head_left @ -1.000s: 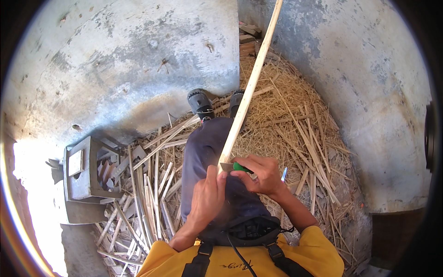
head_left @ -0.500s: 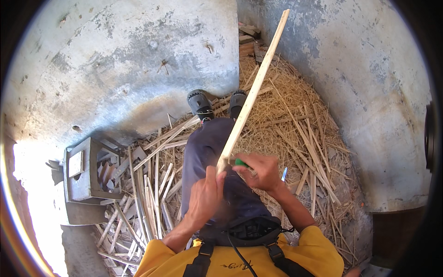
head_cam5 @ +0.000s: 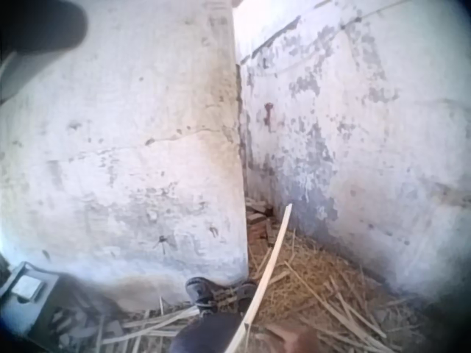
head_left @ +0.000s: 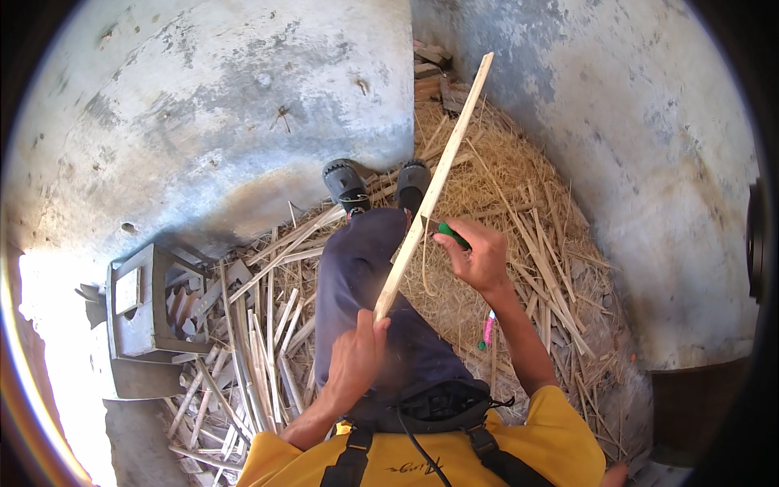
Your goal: The person shaves a thin wooden strip by hand using a green utility knife while sitting in a workspace covered in wood shavings.
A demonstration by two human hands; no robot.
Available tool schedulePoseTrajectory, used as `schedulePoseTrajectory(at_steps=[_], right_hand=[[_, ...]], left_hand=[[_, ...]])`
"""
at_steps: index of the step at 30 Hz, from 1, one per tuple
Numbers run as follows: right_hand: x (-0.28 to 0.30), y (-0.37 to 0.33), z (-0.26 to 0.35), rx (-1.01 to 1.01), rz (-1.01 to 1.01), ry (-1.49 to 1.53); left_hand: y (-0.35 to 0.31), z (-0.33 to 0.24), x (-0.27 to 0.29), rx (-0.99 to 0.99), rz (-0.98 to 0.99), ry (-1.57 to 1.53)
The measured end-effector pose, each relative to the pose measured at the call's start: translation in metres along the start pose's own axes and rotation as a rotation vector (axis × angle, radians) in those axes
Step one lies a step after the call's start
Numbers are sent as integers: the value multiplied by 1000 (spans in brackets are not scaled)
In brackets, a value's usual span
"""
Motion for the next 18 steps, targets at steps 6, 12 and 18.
schedulePoseTrajectory(at_steps=[6, 12, 18], right_hand=[[2, 28, -140, -568, 31, -182], [19, -2, -275, -871, -1, 81], [-36, -55, -202, -886, 466, 700]], left_hand=[[-42, 16, -5, 84, 129, 26], [-37, 31, 27, 161, 152, -3], [-18, 40, 34, 165, 45, -61]])
Point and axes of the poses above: each hand's wrist, its own y-axis towards the middle knuckle, its own x-axis out of the back of the hand, z = x × y, the point moved 5 cm from there along y, towards the middle knuckle, and after that the axes turned 12 degrees about -y, right-handed, at the moved point
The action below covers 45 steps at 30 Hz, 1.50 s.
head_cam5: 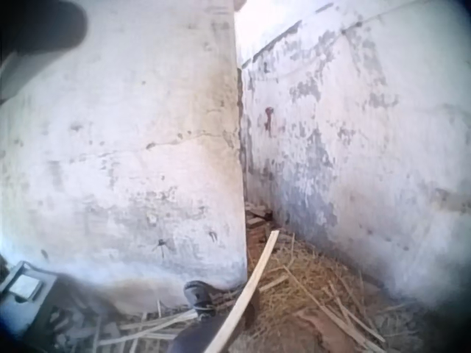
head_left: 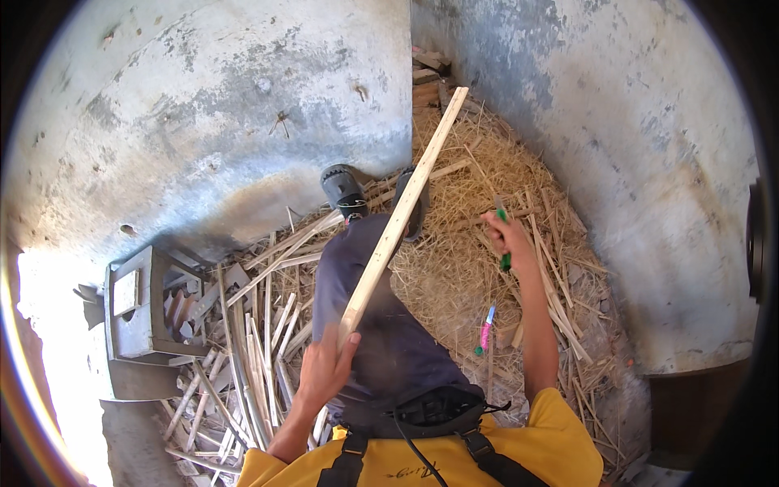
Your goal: The person shaves a thin wooden strip by hand using a green utility knife while sitting in a workspace covered in wood shavings.
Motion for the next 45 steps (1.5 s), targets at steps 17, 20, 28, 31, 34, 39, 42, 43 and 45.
schedulePoseTrajectory(at_steps=[17, 20, 28, 31, 34, 39, 42, 43, 45], right_hand=[[-129, -67, 111, 303, -151, 327], [-127, -74, 125, 309, -185, 260], [-136, -83, 129, 353, -195, 240], [-137, -89, 135, 330, -184, 258], [-134, -93, 136, 333, -162, 239], [-128, -104, 131, 440, -149, 39], [-131, -112, 116, 539, -110, 1], [-131, -114, 108, 546, -107, 3], [-132, -119, 95, 560, -99, 7]], left_hand=[[19, -35, -15, -141, -61, -22], [22, -42, -9, -102, -67, -29], [42, -75, -8, -265, -173, 2], [53, -67, -14, -261, -149, -34], [57, -63, -17, -201, -85, -121], [53, -68, -23, -162, -12, -285], [52, -62, -25, -170, 9, -370], [54, -59, -27, -191, 22, -403], [58, -54, -28, -235, 47, -470]])
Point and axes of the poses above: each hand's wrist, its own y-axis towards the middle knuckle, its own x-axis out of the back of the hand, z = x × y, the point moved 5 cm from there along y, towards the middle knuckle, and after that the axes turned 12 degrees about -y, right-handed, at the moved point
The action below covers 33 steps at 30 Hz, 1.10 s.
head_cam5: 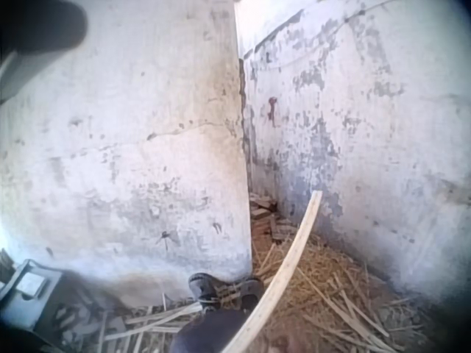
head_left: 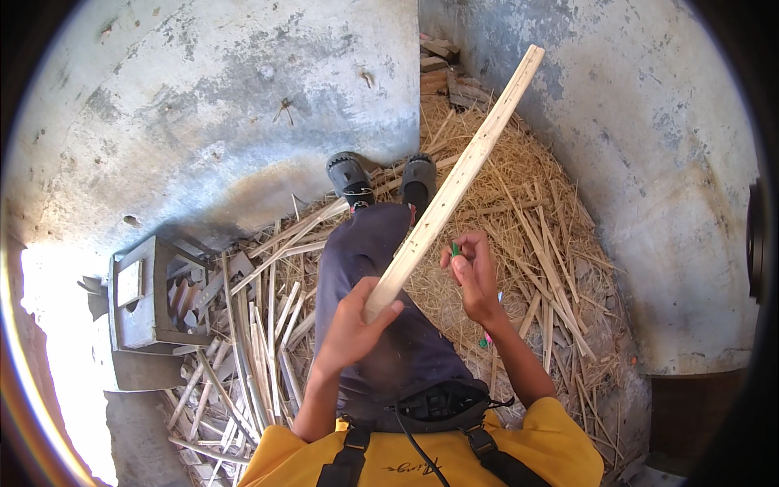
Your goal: The person shaves a thin wooden strip by hand using a green utility knife while sitting in a workspace covered in wood shavings.
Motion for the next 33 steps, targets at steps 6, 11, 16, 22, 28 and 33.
schedulePoseTrajectory(at_steps=[6, 11, 16, 22, 28, 33], right_hand=[[-4, -12, 26, 319, 13, -399], [-14, -17, 41, 444, -48, -419], [-17, -19, 41, 533, -41, -437], [-20, -19, 55, 583, -83, -451], [-24, -23, 56, 527, -22, -475], [-24, -23, 63, 502, -39, -532]], left_hand=[[-6, 0, -2, 430, 61, -414], [-9, -8, -2, 494, 175, -509], [-11, -7, -3, 446, 216, -472], [-13, 2, -11, 462, 256, -519], [-11, 6, -13, 253, 220, -318], [-10, 9, -13, 197, 209, -290]])
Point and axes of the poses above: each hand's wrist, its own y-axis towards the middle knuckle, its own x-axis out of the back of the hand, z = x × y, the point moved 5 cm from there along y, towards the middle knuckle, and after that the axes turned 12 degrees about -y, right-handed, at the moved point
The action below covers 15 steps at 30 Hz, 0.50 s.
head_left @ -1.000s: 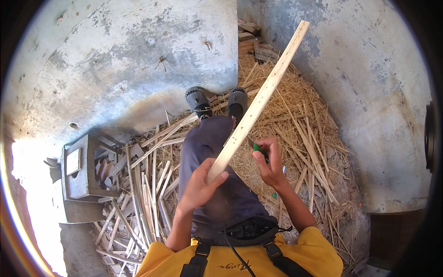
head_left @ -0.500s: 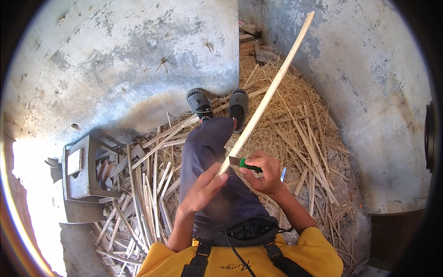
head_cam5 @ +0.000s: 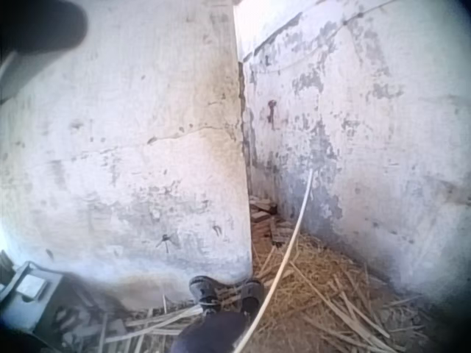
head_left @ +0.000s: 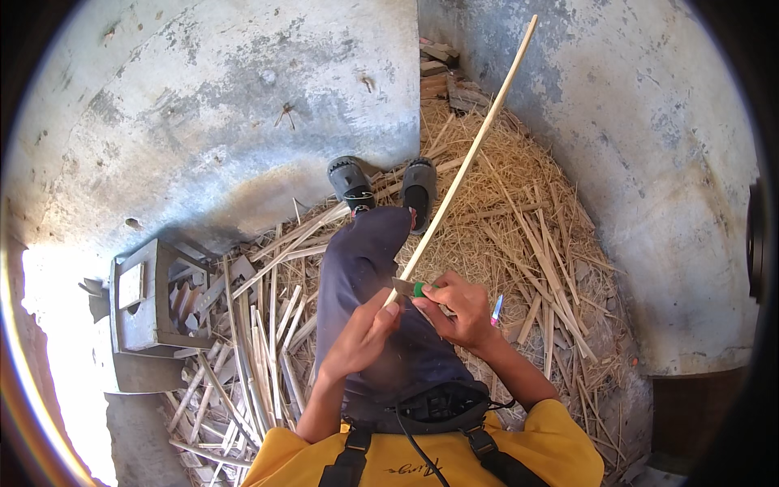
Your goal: The person shaves a thin wooden strip by hand using a green utility knife while sitting in a workspace covered in wood shavings.
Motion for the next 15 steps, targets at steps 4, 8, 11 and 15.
schedulePoseTrajectory(at_steps=[4, 8, 11, 15], right_hand=[[-2, -5, -2, 41, 20, -45], [-3, -5, 0, 39, 50, -51], [-3, -5, 0, 40, 43, -56], [-2, -13, -14, -208, -136, 182]], left_hand=[[0, -2, -2, -16, 14, 4], [1, -3, -2, -33, 2, 3], [2, -2, -2, -71, -19, 11], [4, -2, -2, -6, -35, -34]])
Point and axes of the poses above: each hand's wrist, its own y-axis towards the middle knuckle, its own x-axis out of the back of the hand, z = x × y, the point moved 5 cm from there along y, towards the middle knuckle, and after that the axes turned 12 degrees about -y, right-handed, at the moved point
